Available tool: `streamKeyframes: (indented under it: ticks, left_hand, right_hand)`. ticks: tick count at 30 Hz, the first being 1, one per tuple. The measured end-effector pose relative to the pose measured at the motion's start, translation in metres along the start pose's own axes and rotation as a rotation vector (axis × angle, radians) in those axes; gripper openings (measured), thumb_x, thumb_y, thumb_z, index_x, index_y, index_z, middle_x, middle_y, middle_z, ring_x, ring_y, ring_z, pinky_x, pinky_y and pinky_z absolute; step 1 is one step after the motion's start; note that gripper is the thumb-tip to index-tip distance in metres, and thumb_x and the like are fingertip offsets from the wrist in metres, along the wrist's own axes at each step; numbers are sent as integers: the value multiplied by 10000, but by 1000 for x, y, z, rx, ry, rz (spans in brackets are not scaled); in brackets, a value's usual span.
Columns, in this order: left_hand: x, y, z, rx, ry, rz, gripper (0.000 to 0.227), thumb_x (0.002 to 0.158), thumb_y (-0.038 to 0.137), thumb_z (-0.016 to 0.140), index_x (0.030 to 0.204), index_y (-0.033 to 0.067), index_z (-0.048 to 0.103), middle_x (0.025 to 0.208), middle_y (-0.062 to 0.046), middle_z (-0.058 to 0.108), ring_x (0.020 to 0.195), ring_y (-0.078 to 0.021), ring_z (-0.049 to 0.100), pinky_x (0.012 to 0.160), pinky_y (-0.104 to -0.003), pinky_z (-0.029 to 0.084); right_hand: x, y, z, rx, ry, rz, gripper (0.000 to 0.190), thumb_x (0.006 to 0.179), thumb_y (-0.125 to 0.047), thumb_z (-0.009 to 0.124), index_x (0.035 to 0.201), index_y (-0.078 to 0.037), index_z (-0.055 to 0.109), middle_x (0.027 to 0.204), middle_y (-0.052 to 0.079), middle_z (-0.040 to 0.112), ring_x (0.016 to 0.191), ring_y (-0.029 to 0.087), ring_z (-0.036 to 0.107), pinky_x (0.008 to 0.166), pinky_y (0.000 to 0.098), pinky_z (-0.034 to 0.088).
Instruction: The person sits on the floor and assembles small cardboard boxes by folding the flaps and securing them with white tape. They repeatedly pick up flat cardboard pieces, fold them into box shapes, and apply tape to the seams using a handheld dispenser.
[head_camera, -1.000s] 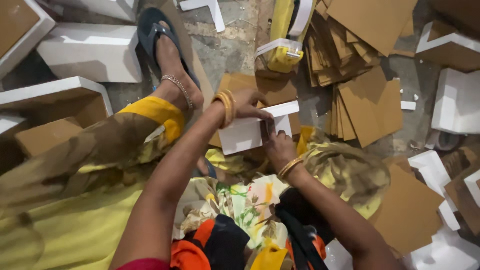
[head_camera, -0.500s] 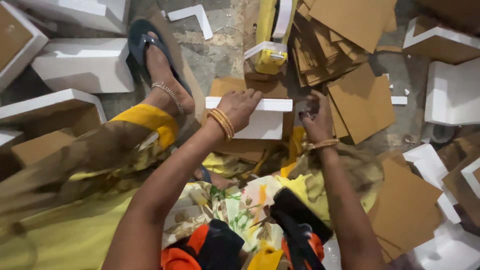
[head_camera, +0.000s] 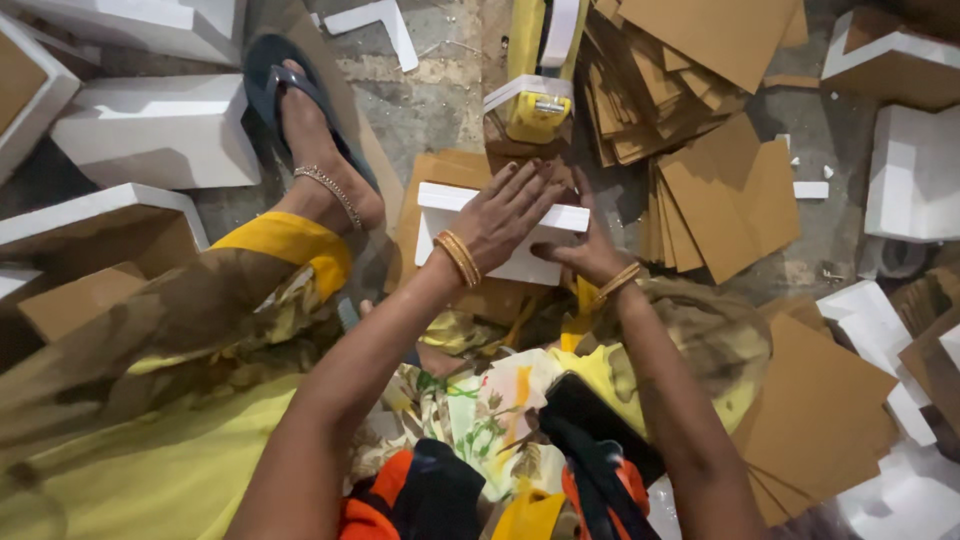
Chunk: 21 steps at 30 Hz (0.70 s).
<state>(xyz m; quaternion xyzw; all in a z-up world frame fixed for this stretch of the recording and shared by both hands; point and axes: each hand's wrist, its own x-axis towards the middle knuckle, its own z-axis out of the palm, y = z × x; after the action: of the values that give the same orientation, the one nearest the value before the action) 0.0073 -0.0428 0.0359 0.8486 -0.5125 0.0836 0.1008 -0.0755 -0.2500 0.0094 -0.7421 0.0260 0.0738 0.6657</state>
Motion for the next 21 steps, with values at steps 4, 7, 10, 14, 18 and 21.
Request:
streamKeyframes:
  ticks: [4,7,10,14,18,21]
  left_hand:
    - [1,-1,-11,-123,44,-23,592,927,162,608,1487,34,462,1435,-176,558,1378,-324,488,1188,-455,329]
    - [3,-6,-22,-267,-70,-140,465,901,165,652,1342,51,554,1257,-133,626,1210,-301,579,1062,-427,418]
    - [1,-5,-27,-229,-131,-241,360,859,271,713,1135,76,591,1092,-109,630,1099,-301,607,978,-434,441]
    - [-1,-7,-29,-182,37,-201,398,847,326,729,1130,85,586,1044,-95,623,1038,-285,617,914,-423,445]
    - [-7,-11,-23,-183,46,-171,444,893,369,711,1196,71,581,1060,-88,625,995,-265,609,877,-409,441]
    - [-9,-14,-18,-145,59,-134,464,893,380,694,1222,73,581,1039,-87,619,995,-272,608,886,-406,447]
  right_hand:
    - [6,-2,5,-33,101,42,578,883,-107,832,1403,-75,580,1299,123,703,1182,212,700,1023,359,609]
    - [4,-10,-2,-416,108,25,419,843,-111,832,1214,-65,643,1085,81,751,1020,189,738,892,344,582]
    - [-2,-14,-3,-376,137,69,383,866,-194,810,1203,-85,663,1031,86,767,980,206,768,851,331,587]
    - [5,-18,-17,-705,69,108,504,772,-237,833,1211,-75,646,1122,144,721,1043,307,701,874,405,546]
    - [-8,-26,-74,-885,77,-46,531,798,-272,826,1276,-120,653,1265,150,681,1152,368,636,969,468,516]
    - [-28,-47,-132,-1068,353,207,592,884,-333,821,1392,-136,591,1268,182,666,1160,408,621,971,508,506]
